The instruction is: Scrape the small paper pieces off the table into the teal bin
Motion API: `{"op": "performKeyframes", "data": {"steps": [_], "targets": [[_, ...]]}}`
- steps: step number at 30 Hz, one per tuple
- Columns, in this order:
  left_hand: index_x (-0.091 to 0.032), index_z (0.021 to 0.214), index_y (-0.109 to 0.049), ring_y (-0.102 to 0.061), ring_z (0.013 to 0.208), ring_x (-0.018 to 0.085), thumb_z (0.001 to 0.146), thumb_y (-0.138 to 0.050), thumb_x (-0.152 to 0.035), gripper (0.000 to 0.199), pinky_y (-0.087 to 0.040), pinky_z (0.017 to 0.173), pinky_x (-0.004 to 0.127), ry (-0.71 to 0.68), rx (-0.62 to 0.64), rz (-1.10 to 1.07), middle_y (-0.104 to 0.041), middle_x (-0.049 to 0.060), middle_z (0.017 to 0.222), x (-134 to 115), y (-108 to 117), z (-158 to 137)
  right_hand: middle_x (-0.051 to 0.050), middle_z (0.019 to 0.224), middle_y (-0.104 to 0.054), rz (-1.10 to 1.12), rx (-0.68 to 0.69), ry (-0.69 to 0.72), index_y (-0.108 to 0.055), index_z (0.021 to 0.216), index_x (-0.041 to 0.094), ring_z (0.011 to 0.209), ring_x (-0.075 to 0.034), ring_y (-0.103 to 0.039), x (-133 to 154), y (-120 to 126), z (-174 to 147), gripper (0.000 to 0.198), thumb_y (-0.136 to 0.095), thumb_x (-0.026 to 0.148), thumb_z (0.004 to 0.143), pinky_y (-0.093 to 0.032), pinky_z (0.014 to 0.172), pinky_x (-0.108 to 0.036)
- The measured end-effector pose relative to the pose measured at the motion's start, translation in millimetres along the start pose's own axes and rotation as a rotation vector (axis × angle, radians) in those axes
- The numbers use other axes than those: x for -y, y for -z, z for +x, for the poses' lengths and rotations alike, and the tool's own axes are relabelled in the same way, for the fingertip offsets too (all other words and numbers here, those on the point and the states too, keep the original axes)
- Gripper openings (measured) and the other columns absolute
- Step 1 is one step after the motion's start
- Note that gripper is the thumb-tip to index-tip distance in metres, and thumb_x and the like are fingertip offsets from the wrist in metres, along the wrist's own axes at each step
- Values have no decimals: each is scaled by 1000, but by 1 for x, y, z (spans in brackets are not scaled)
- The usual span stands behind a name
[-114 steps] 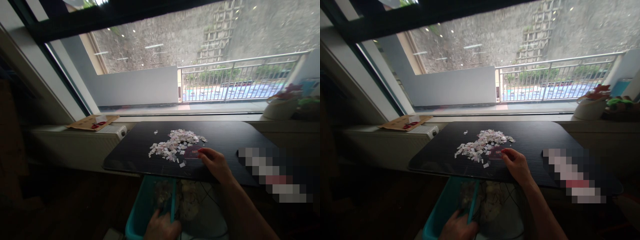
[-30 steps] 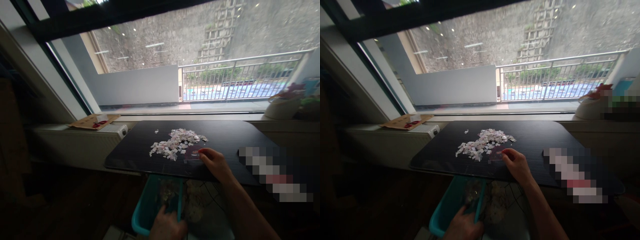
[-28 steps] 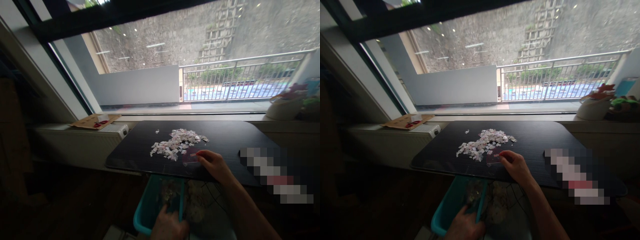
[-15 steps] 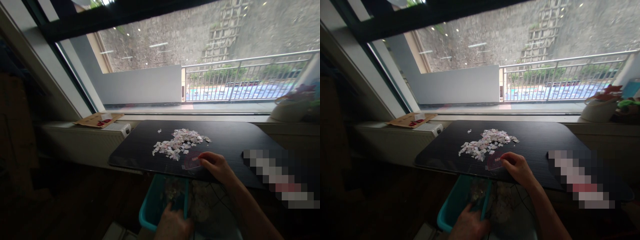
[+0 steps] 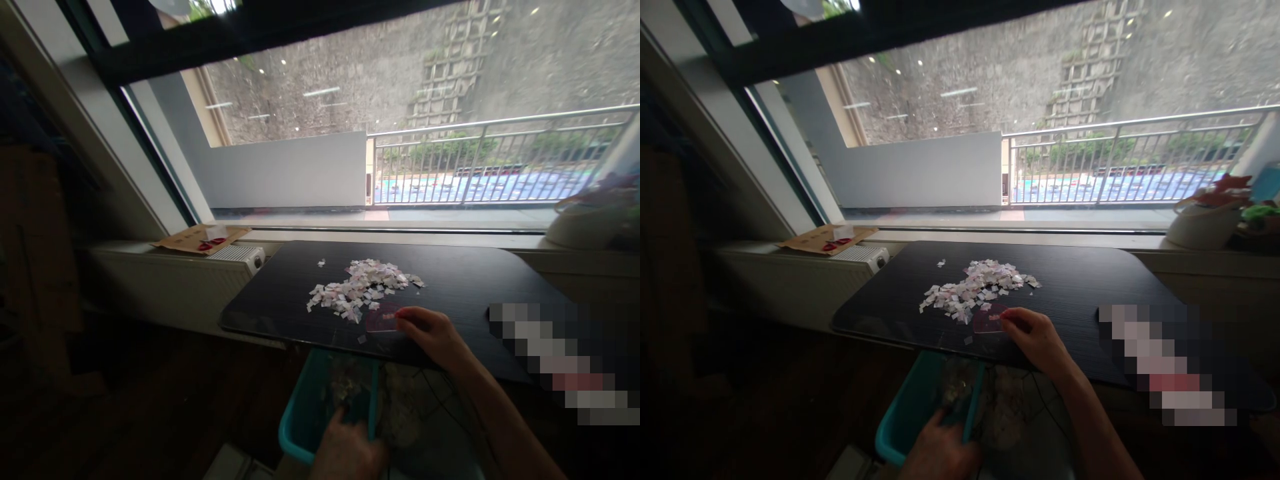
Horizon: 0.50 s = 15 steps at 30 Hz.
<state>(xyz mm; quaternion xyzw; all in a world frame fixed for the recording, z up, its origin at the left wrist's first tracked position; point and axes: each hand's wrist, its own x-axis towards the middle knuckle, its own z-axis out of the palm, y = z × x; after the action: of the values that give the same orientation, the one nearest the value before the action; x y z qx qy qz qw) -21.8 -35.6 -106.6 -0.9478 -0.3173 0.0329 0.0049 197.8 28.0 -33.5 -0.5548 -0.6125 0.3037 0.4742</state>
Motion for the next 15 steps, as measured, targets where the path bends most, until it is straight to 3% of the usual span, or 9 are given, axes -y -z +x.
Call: {"op": "performKeyframes", "data": {"steps": [8,15], "targets": [[-20,70,-69,-64,66,24,79,-68,-26,10,-49,74,42,-25,-136,-30,-66,7,67,2,-2,-2,-2,75,-76,-9,126,5,-77,82,18,70,-18,-68,6,1,-4,22,-66,36,75,-52,61,-23],[-20,73,-71,-66,63,25,78,-69,-25,8,-50,74,46,0,-54,-37,-68,9,68,1,3,-2,-3,80,-76,-2,126,-12,-77,86,18,76,-21,-69,7,2,-3,24,-66,37,75,-53,65,-25]]}}
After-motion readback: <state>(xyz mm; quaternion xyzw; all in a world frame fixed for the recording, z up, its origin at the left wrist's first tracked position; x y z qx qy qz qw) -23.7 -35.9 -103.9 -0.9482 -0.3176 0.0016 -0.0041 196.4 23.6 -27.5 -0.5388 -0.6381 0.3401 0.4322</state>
